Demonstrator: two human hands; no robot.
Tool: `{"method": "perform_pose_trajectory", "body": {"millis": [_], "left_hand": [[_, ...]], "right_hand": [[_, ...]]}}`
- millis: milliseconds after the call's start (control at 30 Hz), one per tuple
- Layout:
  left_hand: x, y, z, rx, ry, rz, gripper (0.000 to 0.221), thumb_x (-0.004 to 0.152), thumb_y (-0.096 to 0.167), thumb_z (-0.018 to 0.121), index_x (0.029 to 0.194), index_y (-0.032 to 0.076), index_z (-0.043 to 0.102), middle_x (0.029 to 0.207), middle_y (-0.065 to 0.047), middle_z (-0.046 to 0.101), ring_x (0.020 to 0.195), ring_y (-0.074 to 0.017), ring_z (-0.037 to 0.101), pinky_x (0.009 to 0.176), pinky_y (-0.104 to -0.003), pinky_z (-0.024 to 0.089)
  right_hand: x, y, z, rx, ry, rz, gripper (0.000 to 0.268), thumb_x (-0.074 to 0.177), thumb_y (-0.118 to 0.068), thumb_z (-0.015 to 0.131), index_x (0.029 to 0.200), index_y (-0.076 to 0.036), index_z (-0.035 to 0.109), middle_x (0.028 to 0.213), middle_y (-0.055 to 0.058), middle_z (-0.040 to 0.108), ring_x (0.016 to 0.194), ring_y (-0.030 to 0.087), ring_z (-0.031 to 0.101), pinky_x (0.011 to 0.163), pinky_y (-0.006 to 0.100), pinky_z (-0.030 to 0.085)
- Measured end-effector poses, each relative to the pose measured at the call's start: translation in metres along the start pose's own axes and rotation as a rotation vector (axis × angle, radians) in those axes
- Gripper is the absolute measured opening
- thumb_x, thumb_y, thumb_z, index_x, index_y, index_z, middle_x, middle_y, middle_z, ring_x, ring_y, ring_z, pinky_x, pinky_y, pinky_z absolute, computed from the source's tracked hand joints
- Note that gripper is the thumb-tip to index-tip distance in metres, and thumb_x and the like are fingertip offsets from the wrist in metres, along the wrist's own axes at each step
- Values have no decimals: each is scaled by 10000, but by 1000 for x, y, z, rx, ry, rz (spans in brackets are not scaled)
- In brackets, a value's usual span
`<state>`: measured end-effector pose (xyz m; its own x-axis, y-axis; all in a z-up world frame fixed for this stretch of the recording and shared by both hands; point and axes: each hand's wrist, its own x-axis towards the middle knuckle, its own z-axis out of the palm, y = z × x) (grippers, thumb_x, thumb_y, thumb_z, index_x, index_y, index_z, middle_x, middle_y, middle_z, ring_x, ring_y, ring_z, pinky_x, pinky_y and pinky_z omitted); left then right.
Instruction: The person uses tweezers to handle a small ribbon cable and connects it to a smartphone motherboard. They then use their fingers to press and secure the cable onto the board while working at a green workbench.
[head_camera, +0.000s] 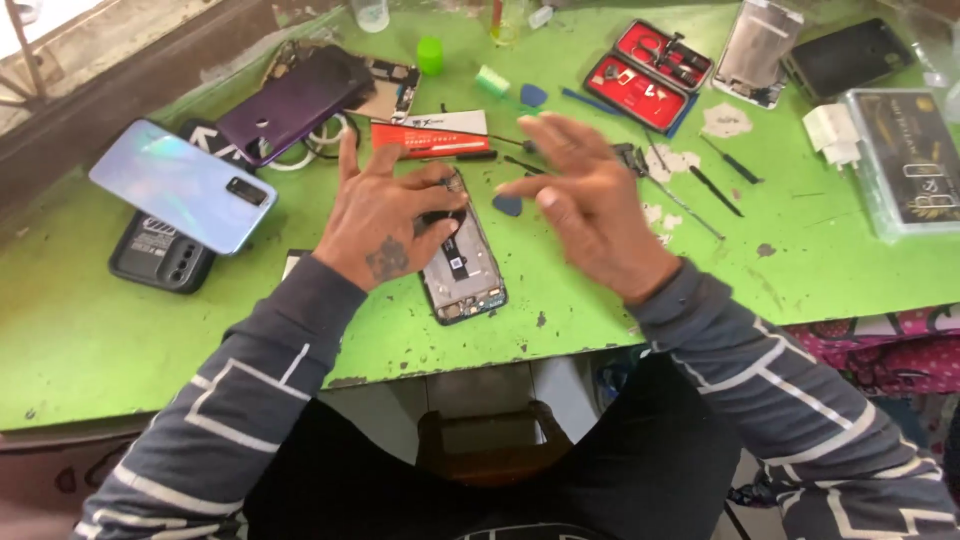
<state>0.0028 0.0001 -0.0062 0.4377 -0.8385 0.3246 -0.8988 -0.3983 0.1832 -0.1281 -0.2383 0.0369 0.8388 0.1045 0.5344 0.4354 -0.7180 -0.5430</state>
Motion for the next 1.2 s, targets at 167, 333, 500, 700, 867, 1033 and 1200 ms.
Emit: {"method": "perform_pose_trajectory", "body": {"millis": [167,333,500,700,867,1033,1200], "left_hand": [[3,-1,1,7,-20,-11,297,928,393,629,1190,339,758,1304,47,723,1374,-472,501,1146,-822,11],[4,-3,2,5,-29,-7,322,945,440,614,1213,329,755,1288,35,733,1396,-463,500,1173,-790,2],[1,-4,2,-9,31,19,322,929,428,661,1218,330,765,1240,46,759,1363,-444,545,1194,-771,16],[5,8,-10,-27,36,-21,451,888,371,683,1333,300,704,1126,33,782,1311,-462,574,1198,-761,29],[9,3,-7,12,-12,-50,421,880,436,672,1269,287,729,1146,48,771,1379,-426,527,1195,-764,9],[8,4,-9,-1,16,-21,362,873,395,688,1184,233,775,1159,57,776,1379,-399,530,1182,-782,13],[14,4,-11,43,-25,-17,403,860,437,702,1207,242,764,1202,50,767,1391,-380,522,1187,-771,38]], "right_hand": [[-13,32,-33,-54,168,66,444,1117,-330,447,1051,-48,784,1473,293,588,1433,427,523,1223,605,341],[-40,56,-55,-56,231,127,406,1159,-407,485,1230,-83,719,1525,202,509,1508,481,387,1242,762,425],[-51,65,-64,-190,289,116,188,1106,-163,637,1145,-28,763,1369,262,649,1367,479,554,1172,704,464],[-62,74,-60,-246,331,78,88,1043,-18,724,1108,-14,783,1290,233,703,1288,421,613,1144,658,492],[-64,77,-57,-266,341,52,81,1049,-35,733,1094,-2,791,1239,221,719,1251,412,620,1084,645,533],[-61,74,-49,-275,345,-7,52,1027,3,766,1048,33,802,1145,206,738,1179,395,633,995,599,573],[-60,70,-47,-322,387,-75,91,984,-42,761,919,14,792,1032,176,764,1093,356,664,1024,543,532]]}}
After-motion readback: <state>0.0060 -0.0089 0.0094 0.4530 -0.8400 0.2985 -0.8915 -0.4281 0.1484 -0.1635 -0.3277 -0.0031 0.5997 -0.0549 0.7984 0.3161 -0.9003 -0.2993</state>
